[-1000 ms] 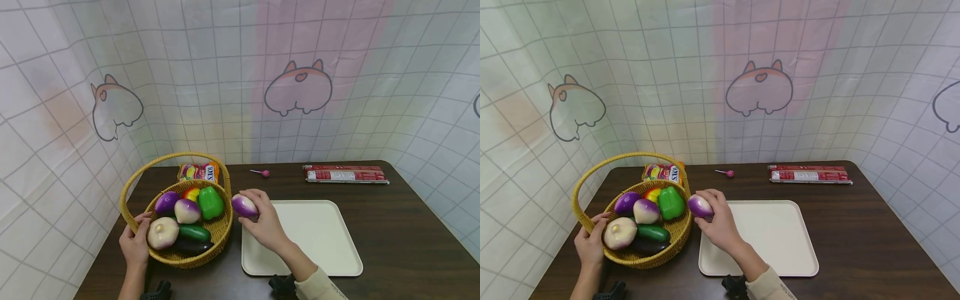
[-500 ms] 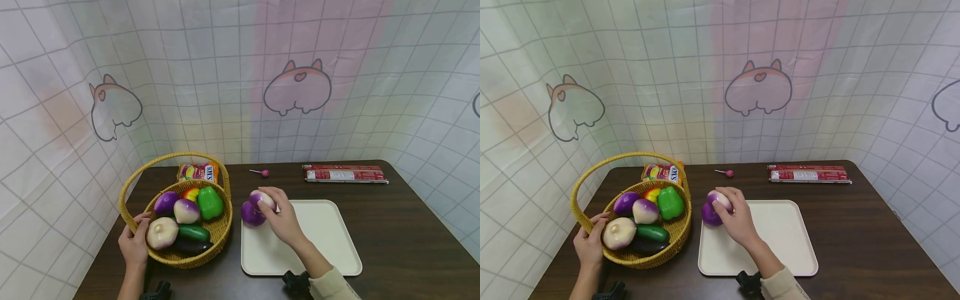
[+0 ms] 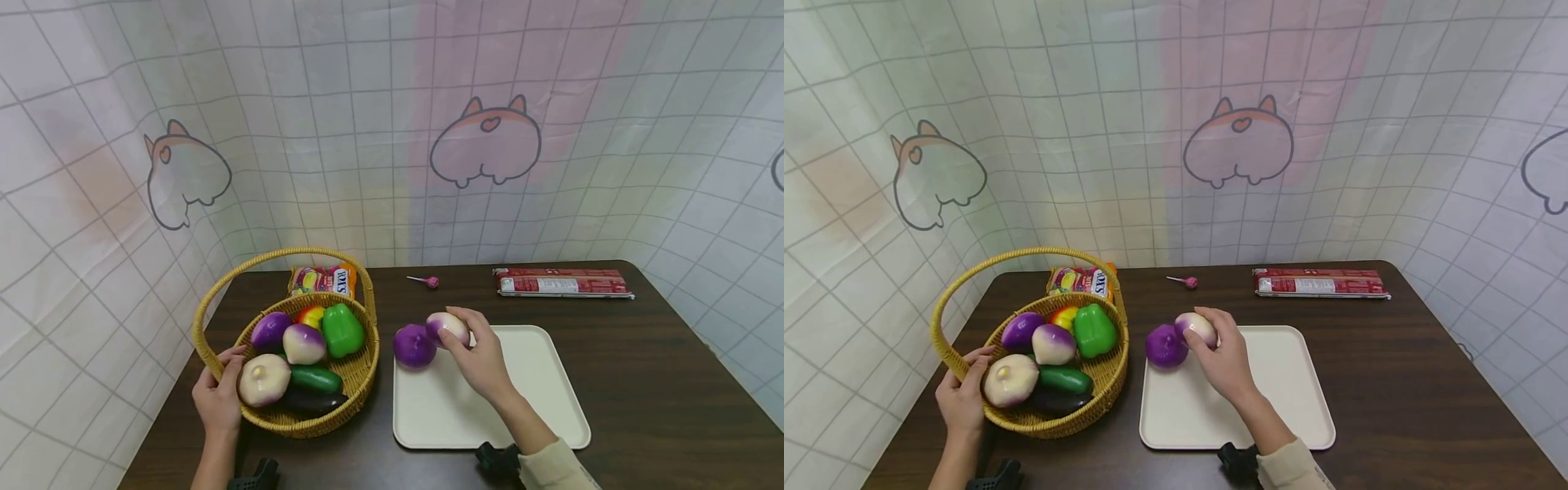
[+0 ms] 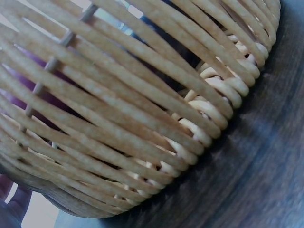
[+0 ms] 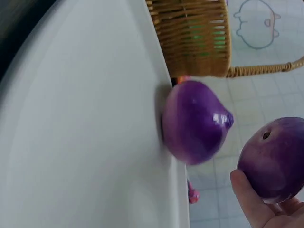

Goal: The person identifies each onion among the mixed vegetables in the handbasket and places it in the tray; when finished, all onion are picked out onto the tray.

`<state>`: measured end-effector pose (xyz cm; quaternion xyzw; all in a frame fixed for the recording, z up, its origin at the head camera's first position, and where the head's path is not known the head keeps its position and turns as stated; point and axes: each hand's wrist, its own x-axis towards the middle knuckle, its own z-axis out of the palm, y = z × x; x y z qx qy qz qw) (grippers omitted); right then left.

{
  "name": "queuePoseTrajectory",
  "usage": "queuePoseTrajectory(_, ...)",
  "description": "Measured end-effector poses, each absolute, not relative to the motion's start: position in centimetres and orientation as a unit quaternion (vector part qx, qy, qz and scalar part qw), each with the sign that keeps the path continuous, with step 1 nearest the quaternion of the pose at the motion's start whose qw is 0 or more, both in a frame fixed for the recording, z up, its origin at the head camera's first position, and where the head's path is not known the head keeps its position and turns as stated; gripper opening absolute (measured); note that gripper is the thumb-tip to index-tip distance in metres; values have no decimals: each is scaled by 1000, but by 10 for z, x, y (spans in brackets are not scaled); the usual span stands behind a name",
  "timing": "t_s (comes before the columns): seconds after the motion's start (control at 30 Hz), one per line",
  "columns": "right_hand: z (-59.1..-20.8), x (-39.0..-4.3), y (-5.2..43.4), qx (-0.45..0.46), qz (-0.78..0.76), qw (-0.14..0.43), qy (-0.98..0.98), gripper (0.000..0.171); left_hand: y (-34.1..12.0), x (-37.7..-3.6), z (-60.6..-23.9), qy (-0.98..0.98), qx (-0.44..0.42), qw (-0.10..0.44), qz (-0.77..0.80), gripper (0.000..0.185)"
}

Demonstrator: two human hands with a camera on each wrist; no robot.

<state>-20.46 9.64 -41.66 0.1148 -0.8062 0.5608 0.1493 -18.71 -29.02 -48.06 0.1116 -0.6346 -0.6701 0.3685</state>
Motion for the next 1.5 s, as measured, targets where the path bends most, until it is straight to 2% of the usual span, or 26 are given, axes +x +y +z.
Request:
queuePoseTrajectory(0.27, -458, -228, 119, 92, 549, 160, -815, 46, -292, -187, -483, -635, 111, 369, -669, 22)
queuePoseTrajectory(0.47, -465, -231, 129, 75, 550, 142, -819, 59, -291, -188, -483, -635, 102, 376, -667, 21)
queuePoseTrajectory(0.77, -467, -238, 137, 66, 510, 143, -845, 62, -290, -188, -481, -635, 103, 376, -668, 21)
queuePoseTrajectory(1.5, -477, -248, 140, 45, 490, 47, -869, 65, -290, -187, -481, -640, 106, 374, -663, 22)
